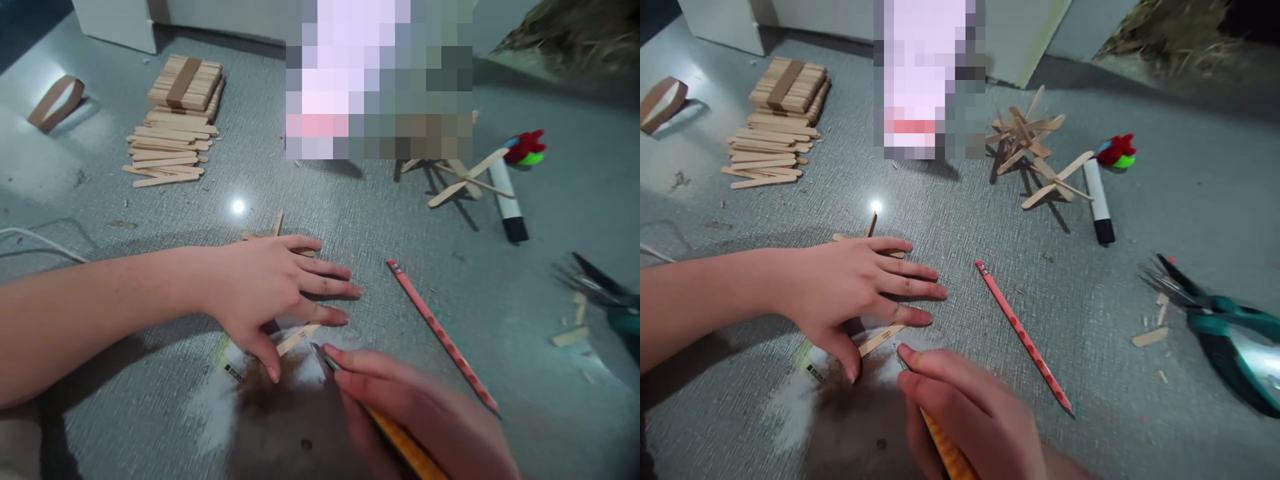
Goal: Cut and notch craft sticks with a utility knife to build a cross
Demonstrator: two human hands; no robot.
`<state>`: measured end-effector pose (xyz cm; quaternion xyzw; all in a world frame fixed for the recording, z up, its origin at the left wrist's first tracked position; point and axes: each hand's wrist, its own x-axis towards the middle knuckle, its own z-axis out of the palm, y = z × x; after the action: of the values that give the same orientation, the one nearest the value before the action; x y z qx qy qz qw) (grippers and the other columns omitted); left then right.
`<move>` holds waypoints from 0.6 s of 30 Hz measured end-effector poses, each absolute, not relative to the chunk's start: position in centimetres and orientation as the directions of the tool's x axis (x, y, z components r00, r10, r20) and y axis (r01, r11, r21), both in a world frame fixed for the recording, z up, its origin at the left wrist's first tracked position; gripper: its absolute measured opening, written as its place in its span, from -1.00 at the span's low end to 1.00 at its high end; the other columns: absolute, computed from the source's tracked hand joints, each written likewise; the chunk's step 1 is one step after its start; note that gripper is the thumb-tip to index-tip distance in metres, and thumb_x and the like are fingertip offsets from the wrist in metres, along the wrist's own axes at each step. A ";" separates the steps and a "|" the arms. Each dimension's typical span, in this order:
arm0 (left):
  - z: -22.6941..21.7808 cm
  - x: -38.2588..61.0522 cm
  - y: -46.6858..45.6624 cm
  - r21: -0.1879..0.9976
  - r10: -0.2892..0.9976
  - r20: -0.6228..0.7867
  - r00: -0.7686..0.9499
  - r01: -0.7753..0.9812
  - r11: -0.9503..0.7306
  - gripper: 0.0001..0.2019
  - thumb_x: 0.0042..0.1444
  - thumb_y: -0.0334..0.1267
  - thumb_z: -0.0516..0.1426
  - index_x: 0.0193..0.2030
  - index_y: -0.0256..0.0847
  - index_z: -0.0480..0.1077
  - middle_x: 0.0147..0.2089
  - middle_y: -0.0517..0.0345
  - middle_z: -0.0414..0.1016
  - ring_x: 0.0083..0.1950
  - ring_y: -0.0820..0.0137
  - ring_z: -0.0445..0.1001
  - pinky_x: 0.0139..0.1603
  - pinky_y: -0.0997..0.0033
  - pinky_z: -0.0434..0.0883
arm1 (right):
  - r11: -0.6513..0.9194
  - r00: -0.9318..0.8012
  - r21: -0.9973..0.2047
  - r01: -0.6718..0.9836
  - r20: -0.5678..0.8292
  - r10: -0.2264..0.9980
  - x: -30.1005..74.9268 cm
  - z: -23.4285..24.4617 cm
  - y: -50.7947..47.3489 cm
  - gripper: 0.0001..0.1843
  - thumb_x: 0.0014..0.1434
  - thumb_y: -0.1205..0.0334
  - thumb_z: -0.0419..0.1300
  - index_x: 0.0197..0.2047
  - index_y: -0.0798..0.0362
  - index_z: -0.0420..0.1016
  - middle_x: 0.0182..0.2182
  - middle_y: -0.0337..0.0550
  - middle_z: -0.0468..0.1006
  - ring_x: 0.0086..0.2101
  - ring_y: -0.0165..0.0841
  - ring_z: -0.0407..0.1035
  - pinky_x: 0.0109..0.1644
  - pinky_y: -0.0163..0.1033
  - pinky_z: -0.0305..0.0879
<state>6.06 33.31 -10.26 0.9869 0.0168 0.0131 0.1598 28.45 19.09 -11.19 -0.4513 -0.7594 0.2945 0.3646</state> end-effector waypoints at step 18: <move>-11.0 6.2 33.9 0.332 0.096 0.206 0.974 0.023 -0.943 -0.70 0.44 -0.33 -0.01 0.08 -0.09 0.53 0.24 0.18 0.55 0.30 0.41 0.46 0.32 0.22 0.25 | 0.490 -0.337 -0.670 0.558 0.357 0.871 29.5 -10.2 20.1 -0.81 0.20 0.41 0.17 -0.15 -0.04 0.46 -0.24 -0.17 0.74 -0.34 -0.40 0.67 -0.20 -0.46 0.60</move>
<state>6.21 33.89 -10.98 0.9794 0.0303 0.1101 0.1663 29.52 20.09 -10.24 -0.4538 -0.7872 0.2212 0.3543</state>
